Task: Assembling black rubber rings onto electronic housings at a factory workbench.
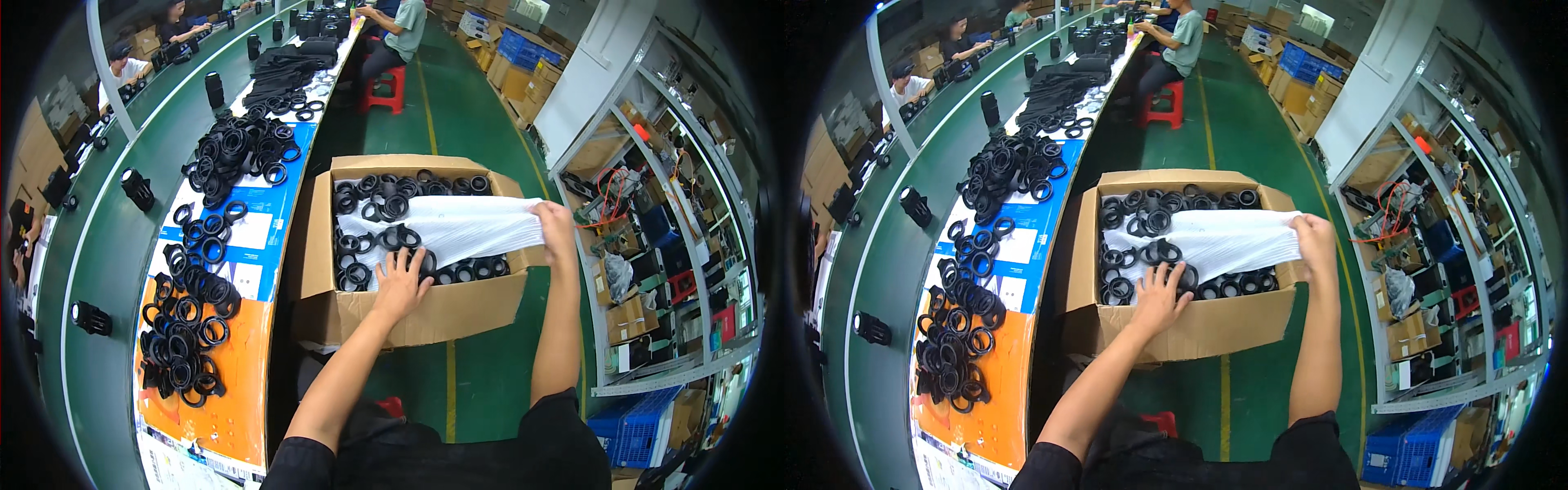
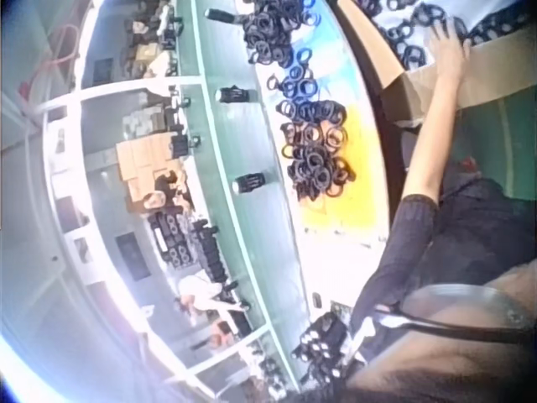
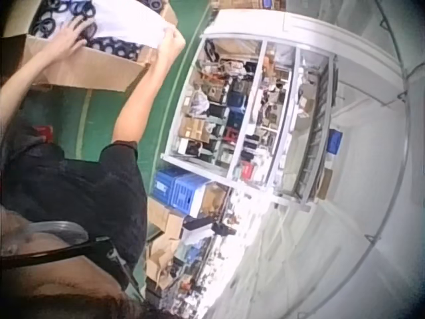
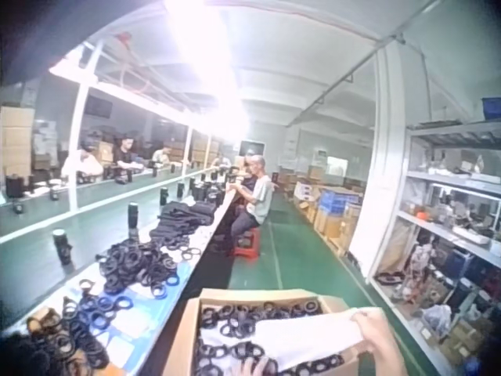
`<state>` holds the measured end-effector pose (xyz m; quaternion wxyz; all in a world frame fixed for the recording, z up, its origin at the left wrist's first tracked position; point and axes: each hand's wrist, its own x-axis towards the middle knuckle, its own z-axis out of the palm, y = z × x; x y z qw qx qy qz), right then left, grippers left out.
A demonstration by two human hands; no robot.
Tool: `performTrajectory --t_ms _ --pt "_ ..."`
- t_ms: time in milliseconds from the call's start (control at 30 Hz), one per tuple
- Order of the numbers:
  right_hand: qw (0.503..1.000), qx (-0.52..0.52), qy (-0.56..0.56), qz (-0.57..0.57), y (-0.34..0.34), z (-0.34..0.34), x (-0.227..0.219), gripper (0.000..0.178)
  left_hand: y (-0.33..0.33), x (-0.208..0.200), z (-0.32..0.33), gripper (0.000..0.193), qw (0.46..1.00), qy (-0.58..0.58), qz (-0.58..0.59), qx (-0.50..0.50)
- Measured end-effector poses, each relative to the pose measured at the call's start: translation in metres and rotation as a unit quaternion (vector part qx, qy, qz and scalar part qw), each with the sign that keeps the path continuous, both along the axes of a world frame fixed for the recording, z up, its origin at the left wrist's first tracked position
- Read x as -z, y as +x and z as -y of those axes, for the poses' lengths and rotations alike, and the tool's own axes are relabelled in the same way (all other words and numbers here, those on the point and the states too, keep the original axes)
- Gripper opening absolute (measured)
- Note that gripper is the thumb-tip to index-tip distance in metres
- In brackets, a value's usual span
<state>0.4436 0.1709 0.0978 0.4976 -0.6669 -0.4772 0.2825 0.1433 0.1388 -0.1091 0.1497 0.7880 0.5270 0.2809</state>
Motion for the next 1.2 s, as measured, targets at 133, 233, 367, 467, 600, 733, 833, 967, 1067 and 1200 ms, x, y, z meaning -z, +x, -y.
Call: performTrajectory --t_ms 133,233,367,467,600,733,833,967,1067,1200 --pt "0.995 0.006 0.073 -0.073 0.012 0.007 -0.017 0.020 -0.011 0.004 -0.011 0.063 0.997 0.020 0.044 -0.057" --pt "0.992 0.014 0.095 -0.083 0.024 0.009 -0.036 0.019 -0.020 0.006 -0.019 0.051 0.996 -0.001 0.067 -0.062" --pt "0.978 0.112 0.144 -0.101 0.051 0.009 -0.055 0.019 -0.027 0.012 -0.027 0.035 0.990 -0.012 0.121 -0.072" --pt "0.935 0.200 0.268 -0.119 0.067 0.017 -0.093 0.032 -0.030 0.017 -0.029 0.027 0.985 -0.023 0.153 -0.070" --pt "0.927 0.040 0.331 -0.171 0.014 0.056 -0.138 0.056 -0.030 0.006 -0.016 0.027 0.986 0.040 0.123 -0.107" --pt "0.934 -0.142 0.204 -0.256 -0.030 0.114 -0.105 0.055 0.001 -0.039 0.037 0.060 0.913 -0.049 0.404 -0.008" --pt "0.937 -0.166 0.086 -0.296 -0.071 0.151 -0.006 0.051 0.029 -0.079 0.098 0.104 0.517 -0.367 0.739 0.227" --pt "0.960 -0.246 0.009 -0.130 -0.149 0.198 0.119 0.062 -0.014 -0.028 0.162 0.075 0.436 -0.450 0.746 0.224" --pt "0.930 -0.307 0.051 0.194 -0.142 0.233 0.198 0.075 -0.050 0.024 0.201 0.036 0.535 -0.494 0.685 0.031" --pt "0.941 -0.328 -0.048 0.066 -0.204 0.234 0.229 0.121 -0.120 0.094 0.240 0.031 0.720 -0.448 0.489 -0.205"
